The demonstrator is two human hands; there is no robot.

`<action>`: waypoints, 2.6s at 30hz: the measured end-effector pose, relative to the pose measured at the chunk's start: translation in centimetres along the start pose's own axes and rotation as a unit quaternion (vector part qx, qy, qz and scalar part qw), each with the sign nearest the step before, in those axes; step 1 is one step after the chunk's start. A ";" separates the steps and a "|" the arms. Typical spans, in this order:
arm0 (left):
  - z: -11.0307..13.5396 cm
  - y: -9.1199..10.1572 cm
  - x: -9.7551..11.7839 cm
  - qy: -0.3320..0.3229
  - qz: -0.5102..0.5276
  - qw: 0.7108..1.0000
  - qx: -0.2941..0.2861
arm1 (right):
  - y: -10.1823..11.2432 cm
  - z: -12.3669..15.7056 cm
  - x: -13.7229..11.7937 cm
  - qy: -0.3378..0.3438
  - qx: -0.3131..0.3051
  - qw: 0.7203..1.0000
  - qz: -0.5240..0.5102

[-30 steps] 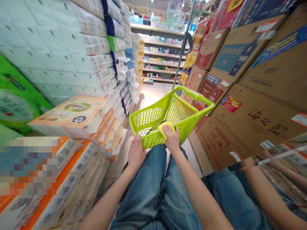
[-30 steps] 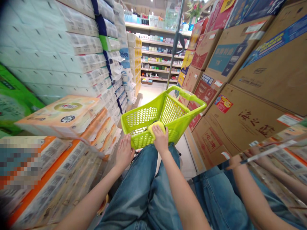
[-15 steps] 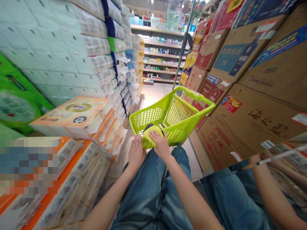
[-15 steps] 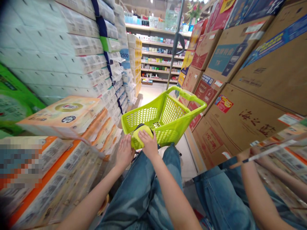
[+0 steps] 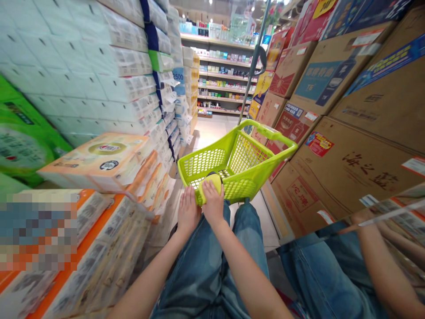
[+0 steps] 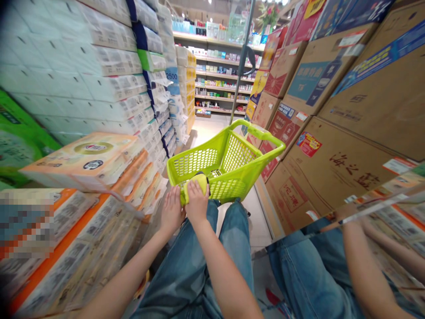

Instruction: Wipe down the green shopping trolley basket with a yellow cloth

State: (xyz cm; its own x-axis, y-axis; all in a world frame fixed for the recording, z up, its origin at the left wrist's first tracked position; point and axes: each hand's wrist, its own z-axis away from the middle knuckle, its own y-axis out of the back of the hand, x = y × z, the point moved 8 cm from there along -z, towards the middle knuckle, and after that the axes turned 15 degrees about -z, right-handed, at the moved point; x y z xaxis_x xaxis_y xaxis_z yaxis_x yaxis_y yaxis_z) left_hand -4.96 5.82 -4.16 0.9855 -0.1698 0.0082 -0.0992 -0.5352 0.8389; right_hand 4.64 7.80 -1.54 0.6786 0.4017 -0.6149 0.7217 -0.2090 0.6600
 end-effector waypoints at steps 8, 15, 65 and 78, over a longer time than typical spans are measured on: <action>0.1 0.3 -0.2 -0.023 -0.007 1.000 0.005 | 7.4 -1.2 6.3 0.024 -0.017 0.999 0.020; 0.0 0.3 0.2 0.005 0.009 1.000 0.004 | 6.0 -1.3 5.3 -0.073 0.073 0.994 0.047; 0.1 0.4 0.4 -0.002 0.001 1.000 -0.012 | 4.1 0.4 3.4 0.091 -0.042 0.994 0.052; 0.2 0.1 0.4 0.004 0.008 1.000 -0.005 | -1.1 1.3 -1.1 0.087 -0.045 0.995 0.028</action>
State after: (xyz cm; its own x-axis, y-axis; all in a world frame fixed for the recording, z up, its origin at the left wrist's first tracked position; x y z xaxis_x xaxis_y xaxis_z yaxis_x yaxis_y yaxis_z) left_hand -4.56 5.53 -4.23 0.9848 -0.1719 0.0250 -0.1129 -0.5241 0.8442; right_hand 3.30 6.43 -2.18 0.6786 0.5407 -0.4971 0.6627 -0.1588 0.7319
